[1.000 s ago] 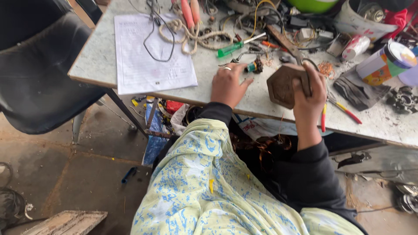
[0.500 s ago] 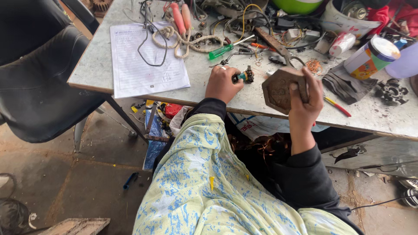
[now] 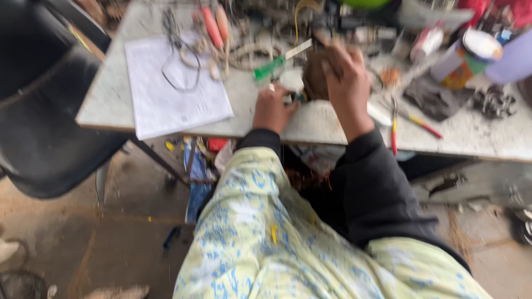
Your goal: The person uses pliers to strip insulation from copper wires attached to a small electronic component. They then use the pliers to pull and arrange the wires before handling a metal plate.
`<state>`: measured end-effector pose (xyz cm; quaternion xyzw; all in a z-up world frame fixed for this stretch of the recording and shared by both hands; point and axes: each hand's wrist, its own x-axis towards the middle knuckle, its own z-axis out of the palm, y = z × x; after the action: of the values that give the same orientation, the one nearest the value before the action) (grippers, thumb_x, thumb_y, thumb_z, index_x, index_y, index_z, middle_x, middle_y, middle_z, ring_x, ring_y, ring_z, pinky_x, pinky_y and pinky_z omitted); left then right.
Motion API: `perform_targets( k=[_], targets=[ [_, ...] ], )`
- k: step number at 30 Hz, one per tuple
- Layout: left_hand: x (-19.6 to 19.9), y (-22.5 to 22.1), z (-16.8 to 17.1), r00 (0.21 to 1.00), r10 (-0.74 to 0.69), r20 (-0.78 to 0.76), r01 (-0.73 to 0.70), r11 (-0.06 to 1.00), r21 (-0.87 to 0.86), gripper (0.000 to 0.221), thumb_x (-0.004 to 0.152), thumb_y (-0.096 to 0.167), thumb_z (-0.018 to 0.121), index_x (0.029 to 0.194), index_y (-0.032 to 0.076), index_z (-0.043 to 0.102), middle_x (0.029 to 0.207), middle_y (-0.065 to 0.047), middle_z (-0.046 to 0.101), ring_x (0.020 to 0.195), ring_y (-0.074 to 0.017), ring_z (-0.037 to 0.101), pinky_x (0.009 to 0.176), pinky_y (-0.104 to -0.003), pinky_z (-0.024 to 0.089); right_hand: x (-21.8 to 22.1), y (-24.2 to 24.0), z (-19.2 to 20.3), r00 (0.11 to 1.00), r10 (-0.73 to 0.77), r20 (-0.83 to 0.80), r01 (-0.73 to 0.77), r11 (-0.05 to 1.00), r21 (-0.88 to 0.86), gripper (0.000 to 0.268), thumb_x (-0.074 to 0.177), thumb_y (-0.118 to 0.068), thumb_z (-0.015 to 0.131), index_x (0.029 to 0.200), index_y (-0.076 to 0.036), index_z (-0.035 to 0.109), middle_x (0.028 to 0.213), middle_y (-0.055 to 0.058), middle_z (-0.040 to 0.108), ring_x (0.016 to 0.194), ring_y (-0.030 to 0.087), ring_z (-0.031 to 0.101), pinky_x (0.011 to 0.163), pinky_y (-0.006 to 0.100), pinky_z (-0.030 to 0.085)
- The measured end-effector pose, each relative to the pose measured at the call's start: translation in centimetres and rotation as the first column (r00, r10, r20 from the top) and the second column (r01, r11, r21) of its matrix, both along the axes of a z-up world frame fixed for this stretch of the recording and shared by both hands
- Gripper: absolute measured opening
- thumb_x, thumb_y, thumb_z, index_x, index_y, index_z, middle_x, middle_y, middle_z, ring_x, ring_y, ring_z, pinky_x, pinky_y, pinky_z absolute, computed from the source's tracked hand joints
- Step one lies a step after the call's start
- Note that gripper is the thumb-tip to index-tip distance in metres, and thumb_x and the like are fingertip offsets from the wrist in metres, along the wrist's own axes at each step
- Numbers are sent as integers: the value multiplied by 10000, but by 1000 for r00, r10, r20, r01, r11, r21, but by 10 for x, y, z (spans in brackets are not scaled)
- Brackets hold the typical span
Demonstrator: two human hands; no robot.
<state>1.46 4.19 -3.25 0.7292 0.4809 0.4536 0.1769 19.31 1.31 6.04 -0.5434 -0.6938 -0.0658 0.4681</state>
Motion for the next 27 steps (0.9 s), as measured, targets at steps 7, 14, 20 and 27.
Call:
perform_targets(
  k=[7, 14, 20, 27],
  targets=[
    [-3, -2, 4, 999, -28, 24, 27, 998, 49, 208, 769, 216, 837, 937, 103, 790, 983, -87, 728, 1007, -333, 639, 962, -450, 494, 18, -24, -3, 990, 97, -98, -86, 990, 110, 488, 984, 15, 766, 1444, -119, 672, 1259, 91, 668, 1157, 241, 685, 989, 372, 584],
    [-5, -8, 4, 996, -61, 62, 60, 998, 19, 205, 756, 218, 837, 939, 131, 801, 946, -62, 728, 966, -301, 643, 921, -425, 510, 54, -20, 41, 997, 73, 1, -65, 885, 462, 440, 1013, 122, 723, 1408, -63, 666, 1282, 113, 640, 1060, 243, 677, 895, 357, 570],
    [-7, -6, -2, 997, -57, 53, 60, 997, -49, 209, 786, 227, 833, 970, 136, 800, 969, -54, 726, 958, -275, 663, 919, -415, 518, 14, 12, -5, 952, -50, 303, -6, 983, 183, 303, 956, -79, 791, 1236, -163, 713, 1130, 82, 670, 864, 259, 696, 705, 385, 547],
    [-4, -5, 7, 999, -28, 32, 27, 999, 18, 203, 757, 202, 822, 939, 118, 790, 940, -69, 726, 940, -289, 661, 905, -423, 518, 4, -28, 33, 994, 65, 88, -67, 998, 19, 445, 964, -75, 813, 1386, -190, 732, 1161, 85, 671, 913, 245, 713, 778, 378, 581]
  ],
)
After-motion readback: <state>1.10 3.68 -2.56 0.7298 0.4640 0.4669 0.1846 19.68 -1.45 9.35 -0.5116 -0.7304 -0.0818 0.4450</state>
